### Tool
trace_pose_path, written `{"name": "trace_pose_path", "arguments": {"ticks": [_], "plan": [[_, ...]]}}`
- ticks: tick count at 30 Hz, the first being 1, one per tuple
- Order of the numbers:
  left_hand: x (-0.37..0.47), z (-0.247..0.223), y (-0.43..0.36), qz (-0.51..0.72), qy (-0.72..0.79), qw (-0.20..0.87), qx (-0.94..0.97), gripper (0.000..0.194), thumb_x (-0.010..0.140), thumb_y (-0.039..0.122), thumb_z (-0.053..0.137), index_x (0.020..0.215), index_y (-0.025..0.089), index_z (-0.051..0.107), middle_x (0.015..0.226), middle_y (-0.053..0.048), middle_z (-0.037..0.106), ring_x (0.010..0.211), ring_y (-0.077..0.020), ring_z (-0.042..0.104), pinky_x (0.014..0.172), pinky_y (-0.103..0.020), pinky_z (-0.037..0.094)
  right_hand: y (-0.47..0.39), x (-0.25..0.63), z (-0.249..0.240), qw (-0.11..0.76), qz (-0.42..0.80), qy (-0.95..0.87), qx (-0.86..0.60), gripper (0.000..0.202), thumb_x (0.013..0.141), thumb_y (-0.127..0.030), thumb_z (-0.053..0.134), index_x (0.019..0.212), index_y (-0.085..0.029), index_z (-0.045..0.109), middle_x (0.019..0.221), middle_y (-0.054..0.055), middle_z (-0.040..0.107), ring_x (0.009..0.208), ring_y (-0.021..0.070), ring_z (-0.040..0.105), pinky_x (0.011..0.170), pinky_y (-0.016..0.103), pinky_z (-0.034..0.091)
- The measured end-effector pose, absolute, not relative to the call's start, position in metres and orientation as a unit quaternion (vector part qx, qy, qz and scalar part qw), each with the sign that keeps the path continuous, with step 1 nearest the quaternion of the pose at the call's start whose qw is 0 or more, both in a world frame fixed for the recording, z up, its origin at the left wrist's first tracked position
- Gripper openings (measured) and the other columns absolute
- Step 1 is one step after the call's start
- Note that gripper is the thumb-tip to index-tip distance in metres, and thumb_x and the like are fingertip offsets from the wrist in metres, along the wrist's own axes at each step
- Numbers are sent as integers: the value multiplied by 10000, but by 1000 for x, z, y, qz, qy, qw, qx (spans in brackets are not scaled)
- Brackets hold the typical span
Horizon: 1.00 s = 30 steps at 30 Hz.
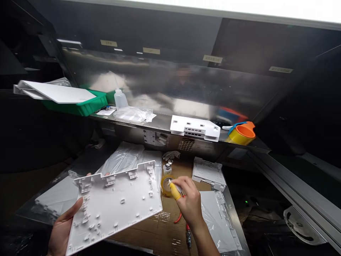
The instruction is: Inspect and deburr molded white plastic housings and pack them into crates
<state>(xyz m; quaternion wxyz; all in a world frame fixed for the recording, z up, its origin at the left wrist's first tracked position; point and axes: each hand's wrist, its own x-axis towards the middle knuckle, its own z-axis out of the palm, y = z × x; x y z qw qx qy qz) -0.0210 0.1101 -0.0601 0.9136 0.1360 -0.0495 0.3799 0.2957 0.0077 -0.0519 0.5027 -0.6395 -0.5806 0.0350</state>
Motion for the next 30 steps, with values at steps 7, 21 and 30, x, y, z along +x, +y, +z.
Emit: {"name": "trace_pose_path", "arguments": {"ticks": [7, 21, 30], "plan": [[-20, -62, 96, 378, 72, 906, 176, 619, 999, 268, 240, 1540, 556, 160, 1571, 156, 420, 1473, -268, 340, 1262, -541, 162, 36, 285, -24, 577, 68, -548, -602, 151, 926, -182, 619, 999, -241, 737, 982, 45, 654, 891, 185, 605, 778, 311, 488], [2, -60, 76, 408, 250, 856, 195, 738, 920, 69, 554, 1483, 526, 417, 1566, 41, 489, 1369, -263, 526, 1228, -411, 307, 38, 298, -88, 560, 138, -465, -672, 129, 869, -310, 688, 873, -201, 756, 919, 60, 693, 818, 209, 621, 667, 298, 449], [66, -63, 48, 444, 403, 671, 436, 419, 829, 233, 776, 1240, 297, 723, 1550, -21, 520, 1509, -262, 332, 1238, -297, 236, 19, 216, -59, 597, 131, -561, -558, 154, 911, -162, 621, 1032, -233, 686, 989, 48, 646, 937, 193, 630, 817, 290, 509]]}}
